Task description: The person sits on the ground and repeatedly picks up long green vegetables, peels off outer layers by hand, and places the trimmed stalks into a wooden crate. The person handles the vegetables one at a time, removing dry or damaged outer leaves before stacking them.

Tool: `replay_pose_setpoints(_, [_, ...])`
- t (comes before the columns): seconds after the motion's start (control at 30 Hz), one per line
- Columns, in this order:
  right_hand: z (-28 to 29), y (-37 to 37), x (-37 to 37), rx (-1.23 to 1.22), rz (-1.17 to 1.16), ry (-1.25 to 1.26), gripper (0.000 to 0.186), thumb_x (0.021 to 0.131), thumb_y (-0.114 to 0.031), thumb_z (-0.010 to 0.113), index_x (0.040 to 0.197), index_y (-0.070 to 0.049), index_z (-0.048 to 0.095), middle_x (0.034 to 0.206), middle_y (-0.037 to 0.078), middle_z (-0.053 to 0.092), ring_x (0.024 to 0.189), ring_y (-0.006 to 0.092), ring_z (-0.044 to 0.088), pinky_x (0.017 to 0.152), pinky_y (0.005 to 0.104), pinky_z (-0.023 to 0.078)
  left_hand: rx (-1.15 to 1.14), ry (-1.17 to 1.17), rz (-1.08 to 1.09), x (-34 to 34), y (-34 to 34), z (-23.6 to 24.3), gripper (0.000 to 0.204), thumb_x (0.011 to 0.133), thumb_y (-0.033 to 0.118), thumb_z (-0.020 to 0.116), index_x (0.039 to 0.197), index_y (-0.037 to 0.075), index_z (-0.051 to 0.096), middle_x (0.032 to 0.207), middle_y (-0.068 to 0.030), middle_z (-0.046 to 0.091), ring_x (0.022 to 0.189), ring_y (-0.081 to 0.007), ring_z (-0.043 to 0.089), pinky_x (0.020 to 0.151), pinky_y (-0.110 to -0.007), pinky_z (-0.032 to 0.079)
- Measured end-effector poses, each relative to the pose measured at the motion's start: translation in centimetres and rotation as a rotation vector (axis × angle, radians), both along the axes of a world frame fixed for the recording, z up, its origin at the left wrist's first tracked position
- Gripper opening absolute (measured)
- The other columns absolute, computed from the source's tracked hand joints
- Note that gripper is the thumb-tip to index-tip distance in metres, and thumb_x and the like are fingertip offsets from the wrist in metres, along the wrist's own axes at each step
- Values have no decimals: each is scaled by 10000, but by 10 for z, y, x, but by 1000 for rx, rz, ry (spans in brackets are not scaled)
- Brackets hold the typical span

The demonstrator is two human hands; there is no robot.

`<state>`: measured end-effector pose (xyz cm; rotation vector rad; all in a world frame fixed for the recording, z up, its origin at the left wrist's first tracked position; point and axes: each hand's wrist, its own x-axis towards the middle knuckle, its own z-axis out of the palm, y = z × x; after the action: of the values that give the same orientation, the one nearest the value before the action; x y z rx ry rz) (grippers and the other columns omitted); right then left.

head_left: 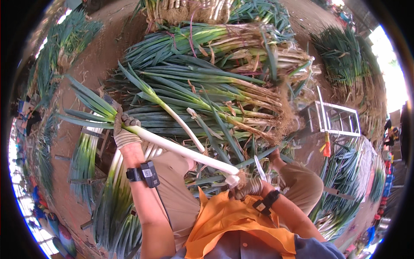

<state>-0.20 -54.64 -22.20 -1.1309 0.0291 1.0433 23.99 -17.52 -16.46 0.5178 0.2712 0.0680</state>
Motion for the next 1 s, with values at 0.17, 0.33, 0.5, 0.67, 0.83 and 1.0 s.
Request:
replay_pose_setpoints(0.17, [-47, -45, -2, -464, -124, 283, 289, 832, -269, 605, 1037, -65, 617, 742, 0, 591, 638, 132, 571, 581, 253, 468, 59, 95, 126, -4, -1, -26, 228, 829, 275, 650, 968, 98, 613, 643, 40, 497, 507, -92, 421, 505, -254, 347])
replay_pose_setpoints(0.33, [-111, -167, -19, -1274, 546, -302, 286, 810, -281, 573, 1028, -110, 643, 969, 50, 625, 931, 204, 569, 821, 315, 438, 260, -94, 134, 3, 22, -20, 387, 815, 222, 657, 1152, 61, 554, 709, 13, 493, 556, -113, 433, 526, -281, 363])
replay_pose_setpoints(0.5, [-136, -139, 51, -1432, 915, -456, 294, 742, -206, 632, 1011, -86, 639, 1094, 143, 620, 984, 299, 605, 811, 384, 484, 271, 24, 70, -1, -9, -13, 361, 839, 194, 640, 1164, 72, 541, 700, 9, 517, 562, -96, 450, 530, -274, 369])
replay_pose_setpoints(0.67, [-95, 57, 201, -1114, 292, -675, 314, 852, -331, 528, 1031, -98, 639, 938, 173, 645, 884, 349, 619, 771, 408, 476, 225, 74, 36, 0, -12, -21, 470, 853, 378, 611, 1184, 57, 519, 724, 7, 523, 571, -95, 451, 543, -263, 373])
replay_pose_setpoints(0.83, [-127, 145, 238, -1025, 122, -379, 473, 751, -362, 663, 1113, -61, 613, 1009, 188, 646, 930, 299, 623, 812, 367, 469, 190, 243, 50, 13, -21, -7, 673, 856, 669, 344, 1080, 73, 561, 653, -9, 491, 528, -135, 434, 506, -298, 375])
replay_pose_setpoints(1.0, [-119, 142, 237, -688, -212, -358, 344, 776, -234, 643, 1054, -31, 626, 827, 76, 638, 712, 176, 581, 650, 309, 457, 174, 340, 83, 14, -23, -9, 687, 862, 683, 290, 1023, 76, 567, 655, -28, 489, 541, -150, 447, 512, -312, 389])
